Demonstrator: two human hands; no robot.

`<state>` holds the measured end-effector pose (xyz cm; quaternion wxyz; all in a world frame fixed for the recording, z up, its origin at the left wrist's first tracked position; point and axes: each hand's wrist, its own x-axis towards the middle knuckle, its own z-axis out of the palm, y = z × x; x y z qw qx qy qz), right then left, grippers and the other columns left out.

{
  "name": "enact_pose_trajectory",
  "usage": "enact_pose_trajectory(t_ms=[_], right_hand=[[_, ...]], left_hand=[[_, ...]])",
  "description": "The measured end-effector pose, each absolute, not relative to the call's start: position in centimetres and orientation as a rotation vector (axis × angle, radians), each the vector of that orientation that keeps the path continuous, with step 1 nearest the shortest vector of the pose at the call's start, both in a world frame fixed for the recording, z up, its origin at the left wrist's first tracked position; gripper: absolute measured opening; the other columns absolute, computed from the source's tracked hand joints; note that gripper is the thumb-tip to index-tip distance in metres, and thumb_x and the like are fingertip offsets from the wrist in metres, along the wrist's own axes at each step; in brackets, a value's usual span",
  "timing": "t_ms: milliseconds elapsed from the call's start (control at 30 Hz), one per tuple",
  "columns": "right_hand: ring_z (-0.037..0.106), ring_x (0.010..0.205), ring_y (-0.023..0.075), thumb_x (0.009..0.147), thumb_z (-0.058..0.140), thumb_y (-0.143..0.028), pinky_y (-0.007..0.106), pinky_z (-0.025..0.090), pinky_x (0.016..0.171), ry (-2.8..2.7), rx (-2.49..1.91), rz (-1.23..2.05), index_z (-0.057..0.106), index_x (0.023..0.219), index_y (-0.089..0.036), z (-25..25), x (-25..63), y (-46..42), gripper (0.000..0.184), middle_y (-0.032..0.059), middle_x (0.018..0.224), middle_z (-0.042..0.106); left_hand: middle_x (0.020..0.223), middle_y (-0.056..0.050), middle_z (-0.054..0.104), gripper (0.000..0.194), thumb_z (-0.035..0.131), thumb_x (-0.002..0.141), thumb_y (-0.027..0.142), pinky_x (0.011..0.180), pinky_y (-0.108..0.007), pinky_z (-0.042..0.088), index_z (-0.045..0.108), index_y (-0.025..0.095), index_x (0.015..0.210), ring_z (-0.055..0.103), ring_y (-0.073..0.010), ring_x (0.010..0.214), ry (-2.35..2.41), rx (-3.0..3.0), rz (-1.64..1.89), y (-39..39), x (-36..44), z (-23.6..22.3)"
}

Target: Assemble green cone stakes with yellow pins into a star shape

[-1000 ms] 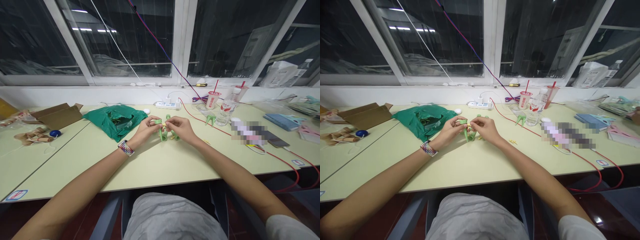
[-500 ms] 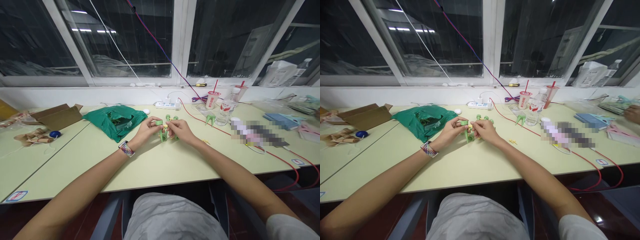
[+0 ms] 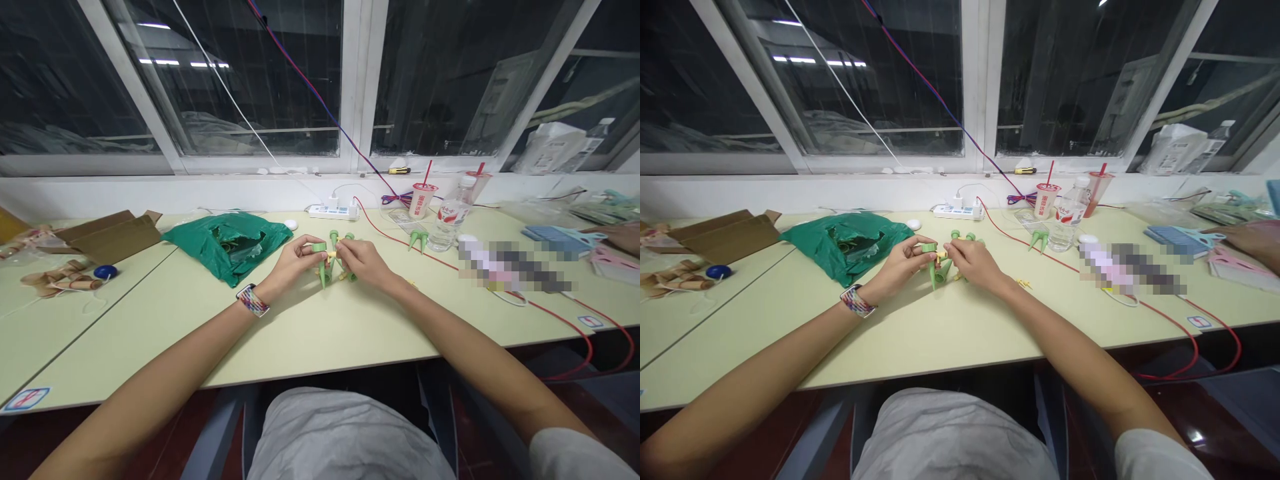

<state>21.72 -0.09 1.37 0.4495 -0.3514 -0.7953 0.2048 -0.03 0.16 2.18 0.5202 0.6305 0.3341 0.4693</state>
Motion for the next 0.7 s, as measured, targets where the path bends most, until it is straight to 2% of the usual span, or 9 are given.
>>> enact_pose_trajectory(t_ms=[133,300,467,600,700], right_hand=[[0.056,0.068,0.0163,0.104,0.057,-0.049,0.030,0.041,0.068,-2.071,-0.793,0.302,0.058,0.093,-0.023,1.48,21.95,-0.47,0.028,0.0022,0.082,0.065],[0.048,0.063,0.0163,0.113,0.034,-0.044,0.030,0.033,0.065,-2.146,-0.862,0.280,0.048,0.076,-0.023,1.28,21.96,-0.47,0.044,-0.0005,0.067,0.053],[0.049,0.065,0.0159,0.107,0.050,-0.050,0.029,0.033,0.066,-2.146,-0.781,0.196,0.054,0.087,-0.023,1.18,22.00,-0.48,0.034,-0.0003,0.073,0.057],[0.049,0.061,0.0148,0.111,0.036,-0.055,0.028,0.037,0.066,-2.061,-0.835,0.508,0.048,0.072,-0.022,1.20,21.53,-0.38,0.052,-0.0020,0.062,0.051],[0.050,0.056,0.0143,0.104,0.047,-0.065,0.028,0.039,0.061,-1.920,-0.816,0.790,0.053,0.076,-0.023,1.32,21.27,-0.37,0.051,-0.0040,0.060,0.052]], left_hand=[[0.080,-0.003,0.073,0.041,0.091,0.077,0.038,0.071,-0.032,0.055,0.068,0.020,0.106,0.075,-0.0217,0.079,0.811,1.514,1.120,-0.44,0.11,2.60],[0.080,-0.003,0.073,0.040,0.091,0.077,0.037,0.071,-0.032,0.054,0.068,0.019,0.105,0.074,-0.0206,0.077,0.815,1.504,1.111,-0.76,0.23,2.81],[0.080,-0.003,0.074,0.040,0.090,0.078,0.037,0.072,-0.031,0.053,0.068,0.019,0.107,0.073,-0.0198,0.077,0.800,1.505,1.095,-0.58,0.14,2.77],[0.081,-0.003,0.074,0.041,0.089,0.079,0.038,0.074,-0.032,0.053,0.069,0.019,0.109,0.073,-0.0202,0.078,0.800,1.531,1.088,-0.48,0.05,2.66],[0.081,-0.003,0.074,0.041,0.089,0.079,0.039,0.074,-0.032,0.053,0.069,0.019,0.109,0.072,-0.0193,0.077,0.776,1.523,1.094,-0.35,0.00,2.47]])
